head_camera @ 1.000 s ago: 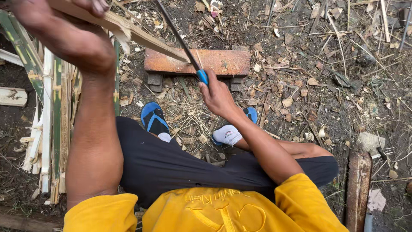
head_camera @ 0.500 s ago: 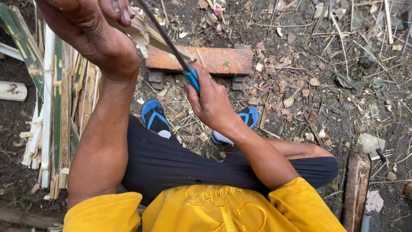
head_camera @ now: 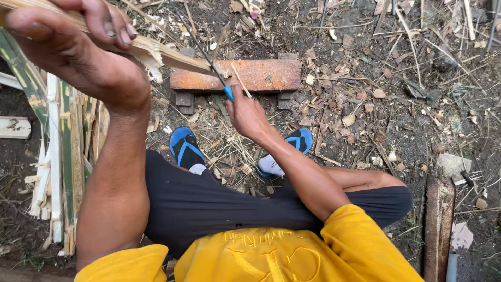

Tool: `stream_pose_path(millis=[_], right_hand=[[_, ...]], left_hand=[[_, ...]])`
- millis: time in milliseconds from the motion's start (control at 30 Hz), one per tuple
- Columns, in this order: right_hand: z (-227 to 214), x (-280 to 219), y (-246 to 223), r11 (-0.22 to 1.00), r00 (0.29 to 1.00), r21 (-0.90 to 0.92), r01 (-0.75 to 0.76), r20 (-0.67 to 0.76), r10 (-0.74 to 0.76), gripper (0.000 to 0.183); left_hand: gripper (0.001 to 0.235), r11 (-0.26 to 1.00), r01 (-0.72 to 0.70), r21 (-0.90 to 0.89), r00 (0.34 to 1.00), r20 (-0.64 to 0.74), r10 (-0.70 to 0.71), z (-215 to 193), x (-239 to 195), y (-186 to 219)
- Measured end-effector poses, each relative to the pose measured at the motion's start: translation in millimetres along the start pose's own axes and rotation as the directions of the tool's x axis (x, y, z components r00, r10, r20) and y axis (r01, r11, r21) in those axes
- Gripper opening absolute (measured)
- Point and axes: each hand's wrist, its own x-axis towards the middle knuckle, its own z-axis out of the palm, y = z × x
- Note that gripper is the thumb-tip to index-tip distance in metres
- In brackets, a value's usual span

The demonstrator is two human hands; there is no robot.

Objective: The person sits cross-legged on the ground and uses a knife to split long bamboo strips into thinner slats. They repeatedly position a strip on a wooden block and push the knife through the material to separate it, then place the finished slats into a pile.

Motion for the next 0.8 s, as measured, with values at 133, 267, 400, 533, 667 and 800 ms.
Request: stream_pose_path(millis=[133, 267, 400, 533, 667, 800], right_hand=[[17, -22, 0, 0.958, 0.963, 0.163, 0.236, -0.173, -0.208, 0.042], [57, 3, 31, 0.99, 0.985, 0.104, 0.095, -0.154, -0.078, 0.034], [53, 14, 42, 0.996, 0.997, 0.044, -0.075, 0.037, 0.074, 0.031], [51, -5, 10, 0.954, 0.899, -0.017, 0.298, -0.33, -0.287, 0.053], [80, 15, 52, 0.982, 0.964, 0.052, 0.179, -0.211, -0.164, 0.047], [97, 34, 107, 0.986, 0.99, -0.089, -0.14, -0.042, 0.137, 0.035]], left_hand=[[0.04, 0.995, 0.092, -0.032, 0.991, -0.091, -0.094, -22, -12, -17], [0.044, 0.992, 0.083, -0.095, 0.991, -0.102, -0.092, -54, -19, -28], [0.038, 0.982, 0.123, -0.142, 0.965, -0.213, -0.152, -84, -19, -32], [0.039, 0.978, 0.141, -0.151, 0.968, -0.186, -0.169, -86, -26, -40], [0.041, 0.981, 0.142, -0.13, 0.971, -0.176, -0.163, -87, -26, -39], [0.043, 0.986, 0.122, -0.115, 0.974, -0.174, -0.141, -94, -22, -45]])
